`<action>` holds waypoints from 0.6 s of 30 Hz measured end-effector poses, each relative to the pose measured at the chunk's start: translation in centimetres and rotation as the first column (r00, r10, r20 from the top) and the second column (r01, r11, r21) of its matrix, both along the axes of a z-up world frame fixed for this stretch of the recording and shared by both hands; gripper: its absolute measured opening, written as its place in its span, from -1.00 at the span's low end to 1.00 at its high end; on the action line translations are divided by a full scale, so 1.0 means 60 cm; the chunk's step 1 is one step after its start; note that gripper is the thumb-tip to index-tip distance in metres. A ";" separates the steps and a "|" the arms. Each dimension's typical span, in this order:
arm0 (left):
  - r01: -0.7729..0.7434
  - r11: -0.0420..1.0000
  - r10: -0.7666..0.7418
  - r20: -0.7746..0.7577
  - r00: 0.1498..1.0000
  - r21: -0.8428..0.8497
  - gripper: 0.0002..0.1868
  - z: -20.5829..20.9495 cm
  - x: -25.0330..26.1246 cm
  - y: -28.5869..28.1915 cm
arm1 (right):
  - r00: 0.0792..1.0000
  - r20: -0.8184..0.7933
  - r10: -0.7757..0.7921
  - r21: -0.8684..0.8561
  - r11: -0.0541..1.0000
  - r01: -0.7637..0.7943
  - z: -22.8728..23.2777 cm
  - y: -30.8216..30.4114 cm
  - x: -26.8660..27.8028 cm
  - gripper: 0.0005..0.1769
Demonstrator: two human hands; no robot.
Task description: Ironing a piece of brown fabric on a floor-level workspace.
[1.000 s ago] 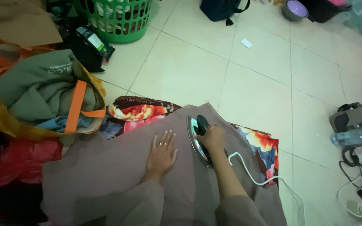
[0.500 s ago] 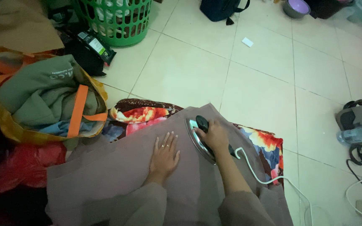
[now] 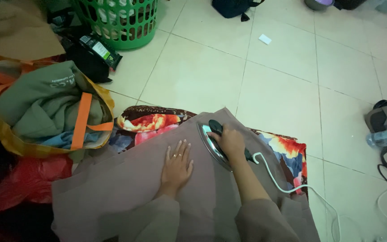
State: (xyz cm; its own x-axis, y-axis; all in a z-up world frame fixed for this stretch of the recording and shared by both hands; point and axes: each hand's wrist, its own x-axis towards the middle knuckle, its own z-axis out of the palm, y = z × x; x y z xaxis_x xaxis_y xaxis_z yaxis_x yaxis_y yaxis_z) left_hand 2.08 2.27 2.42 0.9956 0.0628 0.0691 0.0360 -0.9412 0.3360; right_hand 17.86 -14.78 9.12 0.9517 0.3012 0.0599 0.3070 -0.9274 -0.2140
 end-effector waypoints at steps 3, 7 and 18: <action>-0.007 1.000 0.007 -0.010 1.000 -0.003 -0.29 0.004 0.000 -0.002 | 1.000 -0.002 -0.018 0.000 1.000 0.018 0.005 0.005 0.001 -0.18; -0.007 1.000 0.007 0.001 1.000 0.006 -0.30 0.017 -0.002 -0.003 | 0.997 -0.072 -0.038 -0.039 0.999 0.035 0.008 0.012 0.007 -0.18; -0.015 1.000 0.016 0.065 0.998 -0.005 -0.31 0.002 -0.001 -0.004 | 0.999 0.046 0.003 0.029 1.000 -0.005 -0.009 0.005 0.017 -0.20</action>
